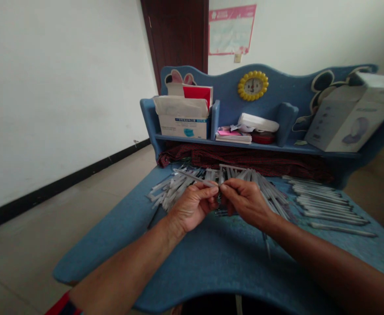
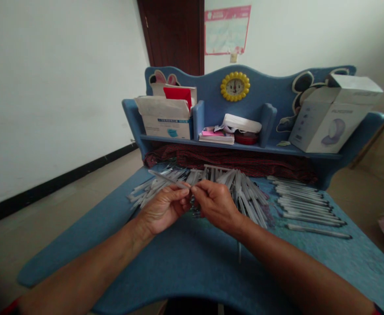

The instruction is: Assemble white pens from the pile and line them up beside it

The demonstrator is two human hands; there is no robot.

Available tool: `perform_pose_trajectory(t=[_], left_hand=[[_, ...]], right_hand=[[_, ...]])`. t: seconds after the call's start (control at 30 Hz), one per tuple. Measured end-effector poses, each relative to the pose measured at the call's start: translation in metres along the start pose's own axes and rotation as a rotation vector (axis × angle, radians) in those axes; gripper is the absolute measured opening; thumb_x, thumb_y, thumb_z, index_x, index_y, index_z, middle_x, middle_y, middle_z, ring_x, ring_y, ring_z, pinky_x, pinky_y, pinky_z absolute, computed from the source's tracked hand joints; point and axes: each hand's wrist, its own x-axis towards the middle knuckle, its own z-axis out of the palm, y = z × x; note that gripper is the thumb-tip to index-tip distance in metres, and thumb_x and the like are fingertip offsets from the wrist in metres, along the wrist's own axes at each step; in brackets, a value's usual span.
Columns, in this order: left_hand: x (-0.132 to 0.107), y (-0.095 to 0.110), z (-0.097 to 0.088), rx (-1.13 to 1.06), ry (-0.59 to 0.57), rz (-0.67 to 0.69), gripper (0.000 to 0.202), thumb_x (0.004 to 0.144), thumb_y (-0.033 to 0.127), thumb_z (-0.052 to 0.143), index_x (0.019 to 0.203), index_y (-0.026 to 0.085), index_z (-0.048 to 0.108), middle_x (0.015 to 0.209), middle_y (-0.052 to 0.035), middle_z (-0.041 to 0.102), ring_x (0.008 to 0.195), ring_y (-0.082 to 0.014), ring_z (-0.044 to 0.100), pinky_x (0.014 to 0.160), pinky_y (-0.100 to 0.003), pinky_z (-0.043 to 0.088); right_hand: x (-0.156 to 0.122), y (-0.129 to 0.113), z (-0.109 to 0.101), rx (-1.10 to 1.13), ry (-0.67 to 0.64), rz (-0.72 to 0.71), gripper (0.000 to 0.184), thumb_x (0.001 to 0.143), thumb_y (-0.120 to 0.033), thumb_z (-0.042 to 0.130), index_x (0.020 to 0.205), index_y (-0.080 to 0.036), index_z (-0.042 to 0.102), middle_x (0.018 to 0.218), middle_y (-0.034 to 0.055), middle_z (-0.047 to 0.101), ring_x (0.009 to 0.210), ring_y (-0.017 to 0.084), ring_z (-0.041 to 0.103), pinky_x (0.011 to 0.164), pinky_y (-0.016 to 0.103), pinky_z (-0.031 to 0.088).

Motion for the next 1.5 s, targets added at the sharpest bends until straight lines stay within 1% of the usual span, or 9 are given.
perform_pose_trajectory(t=[0.2,0.37,0.6,0.8,0.97,1.07,1.2,1.4,1.5], left_hand=[[0.0016,-0.0010,-0.0012,-0.009,0.036,0.050,0.017,0.056,0.009,0.078,0.069,0.011,0.067,0.056,0.0024,0.057,0.050,-0.0060,0.051,0.051,-0.018,0.043],[0.0017,-0.0018,-0.0018,-0.030,0.027,0.020,0.018,0.055,0.008,0.078,0.068,0.011,0.066,0.058,0.0019,0.059,0.052,-0.0069,0.052,0.051,-0.018,0.043],[-0.0001,-0.0015,0.0004,-0.036,0.028,0.005,0.015,0.058,0.010,0.076,0.069,0.011,0.066,0.061,0.0010,0.061,0.052,-0.0071,0.053,0.052,-0.019,0.043],[0.0012,-0.0006,0.0003,0.057,0.041,0.092,0.015,0.059,0.014,0.077,0.070,0.011,0.068,0.062,0.0006,0.062,0.052,-0.0060,0.052,0.052,-0.018,0.042],[0.0020,-0.0018,-0.0010,0.108,0.058,0.121,0.016,0.058,0.016,0.078,0.071,0.011,0.069,0.060,0.0011,0.061,0.051,-0.0060,0.051,0.052,-0.019,0.042],[0.0019,-0.0027,-0.0013,0.140,0.058,0.124,0.016,0.058,0.018,0.078,0.069,0.011,0.069,0.060,0.0011,0.061,0.049,-0.0060,0.050,0.051,-0.019,0.041],[0.0018,-0.0029,-0.0013,0.157,0.051,0.140,0.015,0.059,0.018,0.078,0.068,0.011,0.069,0.058,0.0016,0.059,0.049,-0.0060,0.049,0.050,-0.019,0.040],[0.0025,-0.0022,-0.0019,0.172,0.074,0.156,0.016,0.058,0.017,0.078,0.070,0.011,0.070,0.059,0.0015,0.060,0.049,-0.0059,0.049,0.051,-0.019,0.039],[0.0023,-0.0020,-0.0017,0.192,0.079,0.150,0.015,0.058,0.018,0.078,0.069,0.012,0.070,0.058,0.0016,0.060,0.047,-0.0056,0.049,0.049,-0.019,0.038]], right_hand=[[-0.0013,0.0074,-0.0010,-0.260,0.064,-0.160,0.017,0.084,-0.028,0.055,0.096,-0.017,0.058,0.055,-0.0050,0.053,0.047,0.008,0.049,0.046,0.019,0.037],[-0.0029,0.0080,-0.0001,-0.359,0.102,-0.223,0.007,0.084,-0.023,0.054,0.088,-0.018,0.057,0.063,-0.0017,0.061,0.055,0.009,0.055,0.053,0.020,0.040],[-0.0013,0.0064,0.0016,-0.108,0.076,-0.096,0.015,0.086,-0.029,0.052,0.078,-0.017,0.059,0.058,-0.0023,0.058,0.045,0.007,0.053,0.043,0.018,0.040],[0.0028,0.0021,0.0012,0.307,-0.127,0.282,0.039,0.087,-0.052,0.042,0.075,-0.016,0.051,0.050,-0.0021,0.058,0.031,0.009,0.050,0.030,0.017,0.035],[0.0044,0.0011,0.0008,0.371,-0.059,0.241,0.034,0.071,-0.044,0.067,0.085,-0.017,0.049,0.053,-0.0059,0.058,0.035,0.009,0.052,0.033,0.018,0.040],[0.0034,0.0030,0.0002,0.349,-0.095,0.221,0.031,0.076,-0.045,0.062,0.079,-0.016,0.052,0.053,-0.0046,0.058,0.035,0.008,0.052,0.033,0.017,0.040],[0.0029,0.0073,-0.0013,0.304,-0.208,0.236,0.041,0.087,-0.052,0.044,0.076,-0.014,0.056,0.054,-0.0010,0.059,0.034,0.008,0.053,0.031,0.016,0.035],[0.0052,0.0072,-0.0008,0.376,-0.077,0.245,0.034,0.071,-0.044,0.068,0.082,-0.017,0.050,0.052,-0.0055,0.059,0.034,0.008,0.052,0.032,0.017,0.039],[0.0051,0.0067,-0.0008,0.377,-0.126,0.255,0.033,0.077,-0.048,0.061,0.077,-0.016,0.053,0.051,-0.0037,0.059,0.033,0.008,0.052,0.031,0.017,0.038]])
